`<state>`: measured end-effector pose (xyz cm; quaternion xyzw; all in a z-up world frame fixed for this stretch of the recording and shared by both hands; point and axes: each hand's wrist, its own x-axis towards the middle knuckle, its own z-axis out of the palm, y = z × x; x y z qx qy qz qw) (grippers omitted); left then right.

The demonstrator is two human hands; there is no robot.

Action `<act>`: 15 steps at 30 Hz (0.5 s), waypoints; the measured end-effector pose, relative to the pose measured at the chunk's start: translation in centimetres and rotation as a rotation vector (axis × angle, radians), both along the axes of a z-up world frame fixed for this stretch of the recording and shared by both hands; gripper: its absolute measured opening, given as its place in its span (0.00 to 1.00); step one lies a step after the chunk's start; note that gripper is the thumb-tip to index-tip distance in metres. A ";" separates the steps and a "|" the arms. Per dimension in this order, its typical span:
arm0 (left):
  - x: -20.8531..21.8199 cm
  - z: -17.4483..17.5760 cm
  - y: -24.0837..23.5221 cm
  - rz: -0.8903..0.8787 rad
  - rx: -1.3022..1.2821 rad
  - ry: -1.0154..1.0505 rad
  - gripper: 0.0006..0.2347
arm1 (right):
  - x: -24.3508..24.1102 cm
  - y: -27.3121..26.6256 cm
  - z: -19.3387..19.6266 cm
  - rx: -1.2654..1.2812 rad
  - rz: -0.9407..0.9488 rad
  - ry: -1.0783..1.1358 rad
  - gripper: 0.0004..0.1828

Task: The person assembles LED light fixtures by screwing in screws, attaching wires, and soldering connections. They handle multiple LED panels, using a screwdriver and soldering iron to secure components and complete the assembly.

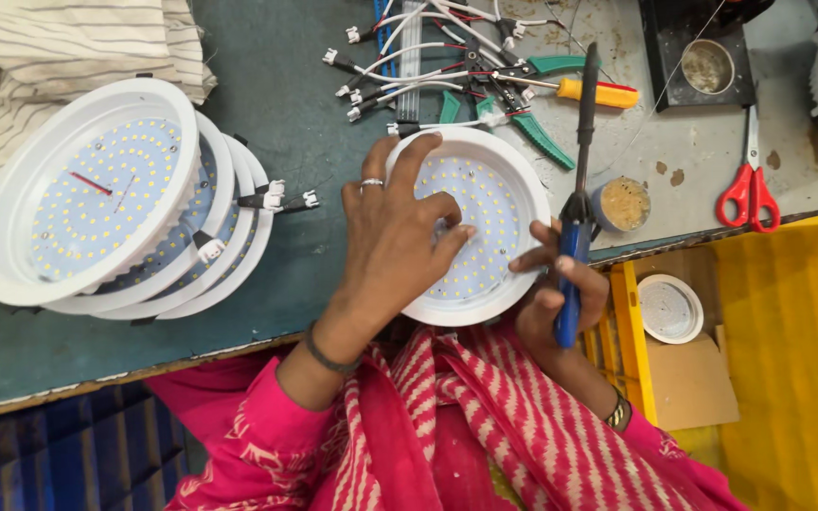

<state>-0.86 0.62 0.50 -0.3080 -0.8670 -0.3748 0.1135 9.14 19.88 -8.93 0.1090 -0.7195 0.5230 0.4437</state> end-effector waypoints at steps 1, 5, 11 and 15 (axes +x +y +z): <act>-0.1 0.1 0.2 0.014 0.002 -0.011 0.07 | 0.3 -0.3 0.1 0.001 -0.013 0.006 0.23; 0.4 0.3 0.4 0.043 0.015 -0.063 0.09 | 1.5 -0.8 0.5 -0.045 -0.067 0.065 0.21; 0.7 -0.3 -0.5 -0.022 0.075 -0.076 0.14 | 1.1 -0.5 0.8 0.042 -0.064 0.101 0.19; 0.5 -0.2 -0.6 -0.017 0.084 -0.063 0.15 | 0.5 -0.1 1.2 0.029 -0.036 0.081 0.20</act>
